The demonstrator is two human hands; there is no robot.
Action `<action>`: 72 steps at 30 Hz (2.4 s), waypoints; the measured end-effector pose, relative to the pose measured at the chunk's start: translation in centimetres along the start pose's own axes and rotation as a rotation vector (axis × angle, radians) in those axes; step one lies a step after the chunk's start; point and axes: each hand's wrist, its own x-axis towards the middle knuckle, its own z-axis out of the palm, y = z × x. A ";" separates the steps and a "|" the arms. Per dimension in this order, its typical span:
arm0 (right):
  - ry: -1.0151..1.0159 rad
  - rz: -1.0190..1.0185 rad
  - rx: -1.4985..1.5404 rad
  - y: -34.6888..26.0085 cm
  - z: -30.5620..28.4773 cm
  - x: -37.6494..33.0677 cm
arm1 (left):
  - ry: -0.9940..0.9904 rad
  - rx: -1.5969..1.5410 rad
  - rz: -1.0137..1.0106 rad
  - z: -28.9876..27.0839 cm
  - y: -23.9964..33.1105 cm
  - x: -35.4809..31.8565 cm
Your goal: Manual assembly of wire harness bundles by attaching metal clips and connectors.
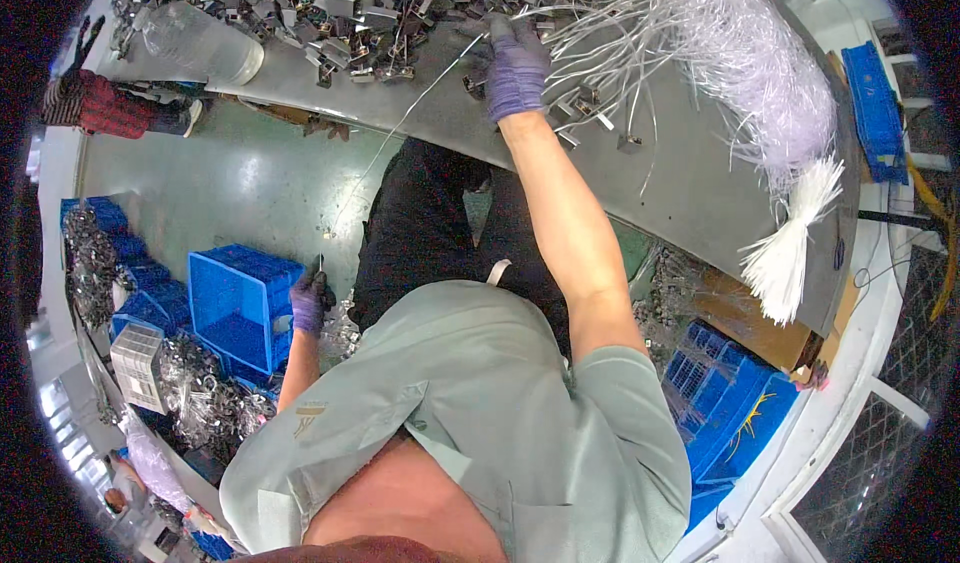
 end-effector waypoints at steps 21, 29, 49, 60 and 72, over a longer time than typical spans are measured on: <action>-0.248 0.099 -0.604 -3.6 0.4 -2.9 | -0.324 0.128 0.223 8.0 10.0 -2.1; -0.562 0.182 -0.774 -1.7 2.1 -7.7 | -0.598 0.047 0.280 12.4 15.2 -1.7; -0.122 0.016 -1.248 -7.6 -9.7 -2.7 | -0.446 0.210 1.024 33.4 23.3 7.4; 0.852 -0.109 -1.828 -15.6 -39.7 -3.6 | -0.312 1.103 1.192 35.9 20.8 9.2; 0.163 0.269 -0.881 -12.9 -31.4 -5.9 | 0.071 1.095 1.289 34.1 24.2 15.6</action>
